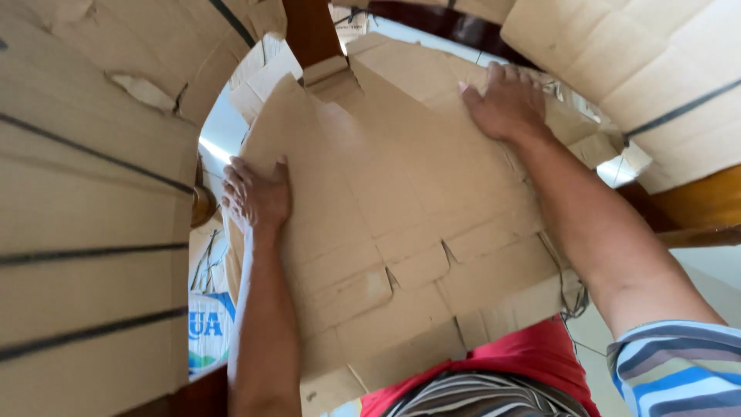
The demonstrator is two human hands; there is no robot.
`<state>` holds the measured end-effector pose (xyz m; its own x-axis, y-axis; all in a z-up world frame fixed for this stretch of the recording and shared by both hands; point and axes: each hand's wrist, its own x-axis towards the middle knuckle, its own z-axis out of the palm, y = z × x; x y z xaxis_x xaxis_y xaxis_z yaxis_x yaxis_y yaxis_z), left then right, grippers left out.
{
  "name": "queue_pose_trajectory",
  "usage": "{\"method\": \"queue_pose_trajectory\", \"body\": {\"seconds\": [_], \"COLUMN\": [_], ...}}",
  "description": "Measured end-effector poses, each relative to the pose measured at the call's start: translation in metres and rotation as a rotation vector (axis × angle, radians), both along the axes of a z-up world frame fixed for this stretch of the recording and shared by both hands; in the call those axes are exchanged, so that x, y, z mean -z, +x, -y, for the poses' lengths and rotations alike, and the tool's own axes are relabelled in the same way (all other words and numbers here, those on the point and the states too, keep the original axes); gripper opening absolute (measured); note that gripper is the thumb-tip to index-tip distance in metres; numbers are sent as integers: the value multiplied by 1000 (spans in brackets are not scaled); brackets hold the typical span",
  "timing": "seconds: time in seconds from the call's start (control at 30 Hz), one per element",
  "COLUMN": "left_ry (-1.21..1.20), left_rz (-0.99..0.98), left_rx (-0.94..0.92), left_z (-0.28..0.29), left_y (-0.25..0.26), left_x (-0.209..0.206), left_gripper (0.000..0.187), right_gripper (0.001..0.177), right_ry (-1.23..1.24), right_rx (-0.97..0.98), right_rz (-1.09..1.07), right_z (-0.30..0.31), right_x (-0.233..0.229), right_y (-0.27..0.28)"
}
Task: Wrapping a wooden chair with cardboard pieces and securing them with wire
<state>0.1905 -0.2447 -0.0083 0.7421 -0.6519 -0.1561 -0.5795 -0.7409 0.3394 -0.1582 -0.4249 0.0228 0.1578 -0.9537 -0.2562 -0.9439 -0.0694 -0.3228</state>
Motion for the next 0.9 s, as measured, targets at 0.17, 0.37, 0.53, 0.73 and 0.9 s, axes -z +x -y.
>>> {"method": "queue_pose_trajectory", "body": {"seconds": [0.17, 0.37, 0.53, 0.73, 0.9], "left_ry": [-59, 50, 97, -328, -467], "left_rz": [79, -68, -49, 539, 918], "left_rx": [-104, -171, -193, -39, 435], "left_z": [-23, -14, -8, 3, -13], "left_y": [4, 18, 25, 49, 10], "left_x": [-3, -20, -21, 55, 69], "left_gripper": [94, 98, 99, 57, 8], "right_gripper": [85, 81, 76, 60, 77], "right_ry": [-46, -24, 1, -574, -316], "right_rx": [45, 108, 97, -178, -306], "right_rz": [51, 50, 58, 76, 57], "right_z": [-12, -6, -4, -13, -59], "right_x": [-2, -5, -8, 28, 9], "right_y": [-18, -14, -14, -27, -31]}}
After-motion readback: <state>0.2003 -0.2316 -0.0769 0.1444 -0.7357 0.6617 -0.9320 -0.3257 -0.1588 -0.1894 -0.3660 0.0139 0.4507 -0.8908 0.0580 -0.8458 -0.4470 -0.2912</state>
